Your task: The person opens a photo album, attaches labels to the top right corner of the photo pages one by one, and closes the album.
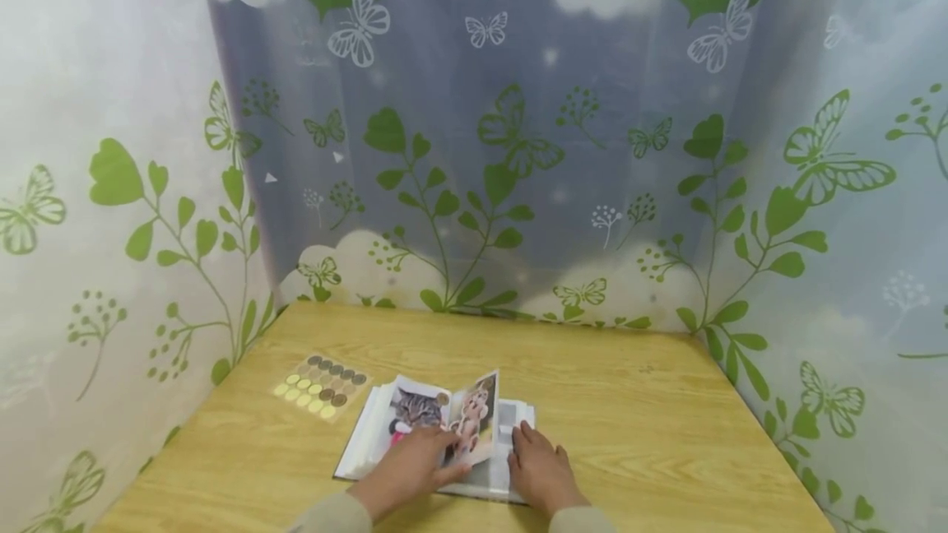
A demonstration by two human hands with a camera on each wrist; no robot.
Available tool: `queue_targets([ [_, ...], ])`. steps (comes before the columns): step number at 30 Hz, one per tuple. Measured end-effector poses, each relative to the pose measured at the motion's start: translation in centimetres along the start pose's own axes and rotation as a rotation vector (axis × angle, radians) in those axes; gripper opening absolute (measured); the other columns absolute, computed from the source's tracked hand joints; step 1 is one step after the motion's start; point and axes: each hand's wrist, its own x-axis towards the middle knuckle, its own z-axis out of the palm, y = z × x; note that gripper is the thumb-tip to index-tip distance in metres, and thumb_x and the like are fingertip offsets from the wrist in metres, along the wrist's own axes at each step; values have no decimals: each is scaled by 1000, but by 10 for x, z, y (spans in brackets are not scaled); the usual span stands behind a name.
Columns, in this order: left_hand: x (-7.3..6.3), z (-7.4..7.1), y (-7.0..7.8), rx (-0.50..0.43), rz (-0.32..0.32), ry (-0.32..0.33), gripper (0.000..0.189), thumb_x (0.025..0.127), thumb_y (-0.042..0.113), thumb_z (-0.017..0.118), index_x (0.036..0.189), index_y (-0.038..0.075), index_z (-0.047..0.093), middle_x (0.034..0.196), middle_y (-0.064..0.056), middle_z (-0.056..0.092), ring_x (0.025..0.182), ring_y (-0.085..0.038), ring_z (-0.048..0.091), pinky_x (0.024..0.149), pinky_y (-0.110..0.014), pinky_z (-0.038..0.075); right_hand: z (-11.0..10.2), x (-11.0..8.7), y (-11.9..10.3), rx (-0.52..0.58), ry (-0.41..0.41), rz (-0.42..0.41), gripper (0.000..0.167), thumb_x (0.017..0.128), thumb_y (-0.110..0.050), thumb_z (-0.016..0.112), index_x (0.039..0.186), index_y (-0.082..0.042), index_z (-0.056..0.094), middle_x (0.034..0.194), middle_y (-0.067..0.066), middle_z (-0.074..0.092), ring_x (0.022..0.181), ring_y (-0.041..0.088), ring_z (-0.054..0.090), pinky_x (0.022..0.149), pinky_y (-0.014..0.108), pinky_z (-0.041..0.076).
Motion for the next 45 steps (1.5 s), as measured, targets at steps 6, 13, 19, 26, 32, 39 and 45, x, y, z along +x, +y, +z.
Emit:
queue_targets([
  [6,0,-1,-4,-71,0,39,51,91,45,65,128,10,64,112,-9,70,101,-26,66,89,-40,54,2,1,-1,13,-1,4,54,99,-29,55,138,9,51,146,26,44,136,45,39,106,71,24],
  [13,-7,-7,-9,-282,-86,60,67,89,33,64,145,1,45,134,-18,60,119,-34,59,101,-47,47,3,2,-2,-8,-49,38,61,99,-34,55,142,9,46,150,26,40,139,44,35,109,70,20],
  [19,-14,-15,-18,-503,-148,113,58,93,29,65,141,-1,50,115,-12,69,96,-22,67,85,-38,55,2,-2,-2,-9,-34,16,61,100,-34,54,142,9,45,150,27,39,139,45,35,109,71,20],
  [26,-24,-28,-30,-709,-219,159,48,95,22,65,136,0,55,97,-1,69,82,-10,64,72,-25,54,0,-4,3,-15,-21,3,60,100,-35,53,142,9,46,150,26,40,138,44,36,108,72,19],
  [32,-33,-32,-39,-803,-268,178,50,90,14,68,134,-6,55,95,-7,71,82,-15,66,71,-25,55,0,-4,10,-12,-44,31,60,101,-34,52,143,8,45,151,25,39,140,43,34,109,71,18],
  [39,-39,-30,-50,-837,-333,130,54,85,7,71,130,-14,53,87,-6,69,74,-14,62,64,-29,54,-3,-5,18,3,-36,5,59,100,-31,54,141,11,45,149,29,40,137,46,36,109,69,22],
  [45,-43,-30,-52,-824,-375,105,59,84,5,73,130,-20,47,83,-5,66,68,-14,60,60,-29,54,-6,-6,22,22,-34,-33,58,99,-27,56,139,14,45,147,31,40,137,45,37,112,58,29],
])
